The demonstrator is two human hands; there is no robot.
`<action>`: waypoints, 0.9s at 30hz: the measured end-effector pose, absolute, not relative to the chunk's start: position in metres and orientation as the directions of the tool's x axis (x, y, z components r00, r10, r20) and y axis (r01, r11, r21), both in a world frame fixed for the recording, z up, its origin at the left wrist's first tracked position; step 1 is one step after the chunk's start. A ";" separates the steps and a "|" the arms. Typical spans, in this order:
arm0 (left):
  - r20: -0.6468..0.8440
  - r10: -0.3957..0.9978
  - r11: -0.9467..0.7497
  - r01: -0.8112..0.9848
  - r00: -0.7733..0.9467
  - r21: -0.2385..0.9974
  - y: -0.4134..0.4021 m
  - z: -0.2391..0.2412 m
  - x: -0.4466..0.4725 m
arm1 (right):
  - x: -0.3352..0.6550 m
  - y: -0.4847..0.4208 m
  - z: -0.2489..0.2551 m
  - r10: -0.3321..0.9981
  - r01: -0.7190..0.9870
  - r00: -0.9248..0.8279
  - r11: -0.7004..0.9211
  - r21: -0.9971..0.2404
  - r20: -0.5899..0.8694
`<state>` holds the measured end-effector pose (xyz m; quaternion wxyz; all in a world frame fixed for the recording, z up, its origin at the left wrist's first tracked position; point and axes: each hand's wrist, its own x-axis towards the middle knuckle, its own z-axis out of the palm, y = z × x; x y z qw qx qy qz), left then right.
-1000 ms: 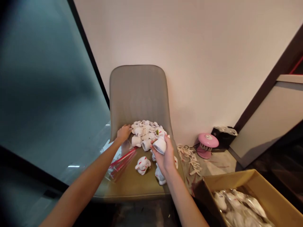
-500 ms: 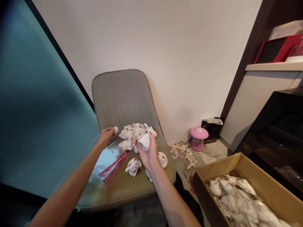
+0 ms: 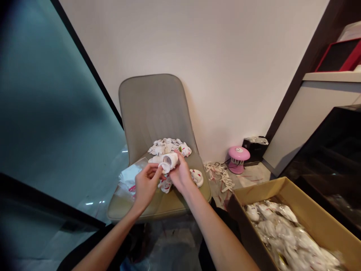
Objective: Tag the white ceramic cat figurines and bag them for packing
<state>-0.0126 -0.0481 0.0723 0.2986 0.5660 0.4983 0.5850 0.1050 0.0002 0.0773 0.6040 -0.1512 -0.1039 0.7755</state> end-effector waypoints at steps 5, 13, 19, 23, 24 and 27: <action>0.379 0.900 -0.333 0.219 -0.215 0.917 -0.051 0.066 -0.016 | 0.104 -0.004 0.071 0.969 -0.861 -0.234 -0.242 -0.447 -0.074; 0.466 0.875 -0.332 0.534 -0.134 0.778 -0.049 0.071 -0.028 | 0.092 -0.008 0.067 0.940 -0.815 -0.327 -0.334 -0.474 -0.100; 0.476 0.879 -0.353 0.631 -0.029 0.691 -0.043 0.074 -0.043 | 0.085 -0.007 0.067 0.935 -0.773 -0.331 -0.346 -0.531 -0.126; 0.481 0.875 -0.396 0.648 0.052 0.651 -0.039 0.075 -0.049 | 0.083 -0.007 0.067 0.944 -0.748 -0.296 -0.324 -0.580 -0.146; 0.483 0.873 -0.408 0.650 0.072 0.641 -0.039 0.075 -0.050 | 0.082 -0.007 0.067 0.947 -0.739 -0.285 -0.316 -0.595 -0.148; 0.484 0.866 -0.444 0.644 0.128 0.623 -0.038 0.076 -0.051 | 0.082 -0.006 0.067 0.948 -0.720 -0.278 -0.312 -0.620 -0.154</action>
